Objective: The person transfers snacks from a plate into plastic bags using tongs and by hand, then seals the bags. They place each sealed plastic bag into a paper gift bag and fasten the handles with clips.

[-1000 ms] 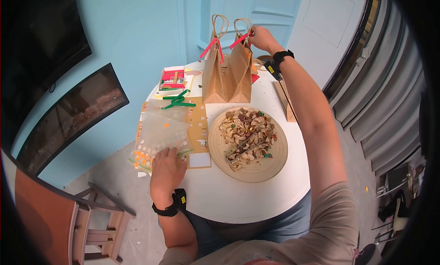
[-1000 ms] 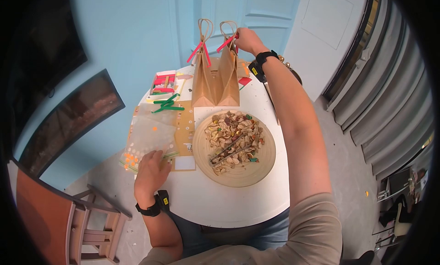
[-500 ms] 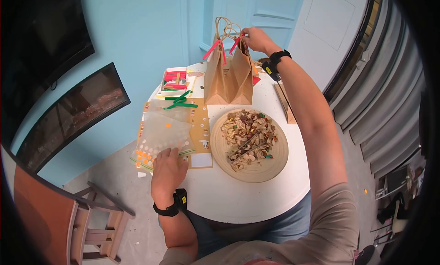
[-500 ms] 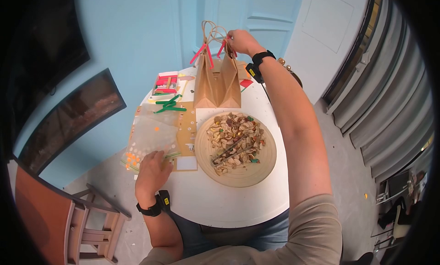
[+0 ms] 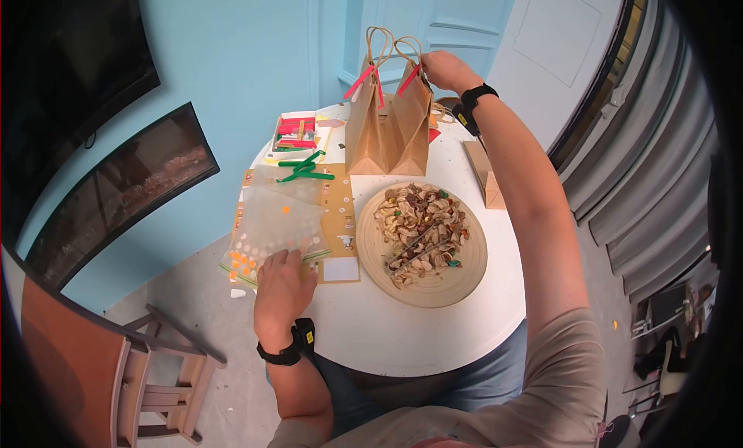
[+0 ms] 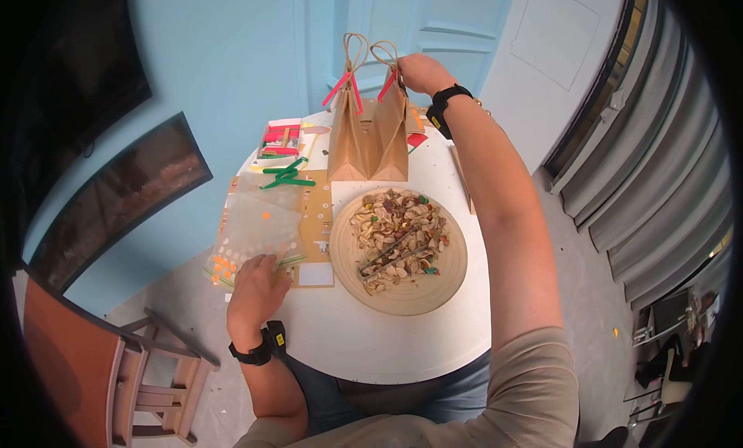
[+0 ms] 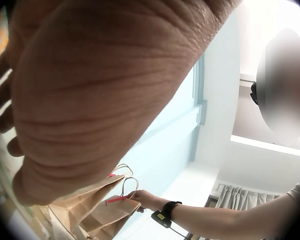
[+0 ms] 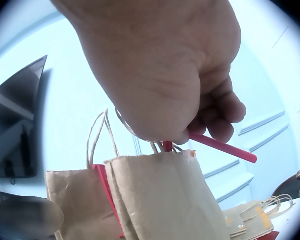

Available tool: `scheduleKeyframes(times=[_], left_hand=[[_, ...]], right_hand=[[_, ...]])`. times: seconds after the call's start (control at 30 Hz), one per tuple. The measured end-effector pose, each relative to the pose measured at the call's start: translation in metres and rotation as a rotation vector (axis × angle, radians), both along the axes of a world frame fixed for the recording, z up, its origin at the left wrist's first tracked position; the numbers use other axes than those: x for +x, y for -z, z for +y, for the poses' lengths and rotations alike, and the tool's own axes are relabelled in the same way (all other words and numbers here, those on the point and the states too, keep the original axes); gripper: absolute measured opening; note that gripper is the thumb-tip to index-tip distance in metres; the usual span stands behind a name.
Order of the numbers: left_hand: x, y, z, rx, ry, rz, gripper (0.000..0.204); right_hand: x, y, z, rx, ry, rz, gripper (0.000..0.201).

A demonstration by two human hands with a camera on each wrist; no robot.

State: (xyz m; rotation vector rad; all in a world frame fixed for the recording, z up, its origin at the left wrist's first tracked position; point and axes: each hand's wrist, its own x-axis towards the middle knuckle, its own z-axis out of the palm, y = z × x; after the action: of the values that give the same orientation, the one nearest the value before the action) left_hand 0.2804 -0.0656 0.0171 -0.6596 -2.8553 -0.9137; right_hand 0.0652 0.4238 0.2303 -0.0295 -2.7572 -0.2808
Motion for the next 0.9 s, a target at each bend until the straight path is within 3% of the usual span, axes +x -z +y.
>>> scheduleKeyframes(times=[0.13, 0.3, 0.43, 0.5, 0.6, 0.63, 0.7, 0.8, 0.9], left_hand=[[0.0, 0.004, 0.001, -0.006, -0.012, 0.026, 0.044], [0.0, 0.003, 0.002, -0.027, -0.014, 0.022, 0.042], [-0.001, 0.004, 0.003, -0.018, -0.013, 0.039, 0.042], [-0.001, 0.004, 0.003, -0.02, -0.013, 0.039, 0.042], [-0.001, 0.005, 0.003, -0.021, -0.018, 0.058, 0.042], [0.0, 0.005, 0.003, -0.021, -0.021, 0.059, 0.042], [-0.001, 0.005, 0.004, -0.022, -0.024, 0.06, 0.042], [-0.001, 0.007, 0.003, -0.015, -0.022, 0.065, 0.043], [0.0, 0.003, 0.003, -0.02, -0.019, 0.043, 0.043]], right_hand=[[0.0, -0.004, -0.009, -0.102, 0.072, -0.11, 0.024], [0.009, -0.001, -0.013, -0.22, -0.118, -0.071, 0.037], [0.006, 0.001, -0.012, -0.369, -0.066, -0.109, 0.046], [-0.001, 0.006, -0.011, -0.453, -0.183, -0.07, 0.058], [0.014, 0.007, -0.037, -0.623, -0.027, -0.029, 0.065], [0.013, 0.013, -0.046, -0.623, -0.028, -0.028, 0.065], [0.008, 0.024, -0.057, -0.469, 0.197, 0.186, 0.057], [-0.005, 0.017, -0.044, -0.425, 0.122, 0.041, 0.045], [-0.029, 0.022, -0.023, -0.393, 0.145, 0.053, 0.034]])
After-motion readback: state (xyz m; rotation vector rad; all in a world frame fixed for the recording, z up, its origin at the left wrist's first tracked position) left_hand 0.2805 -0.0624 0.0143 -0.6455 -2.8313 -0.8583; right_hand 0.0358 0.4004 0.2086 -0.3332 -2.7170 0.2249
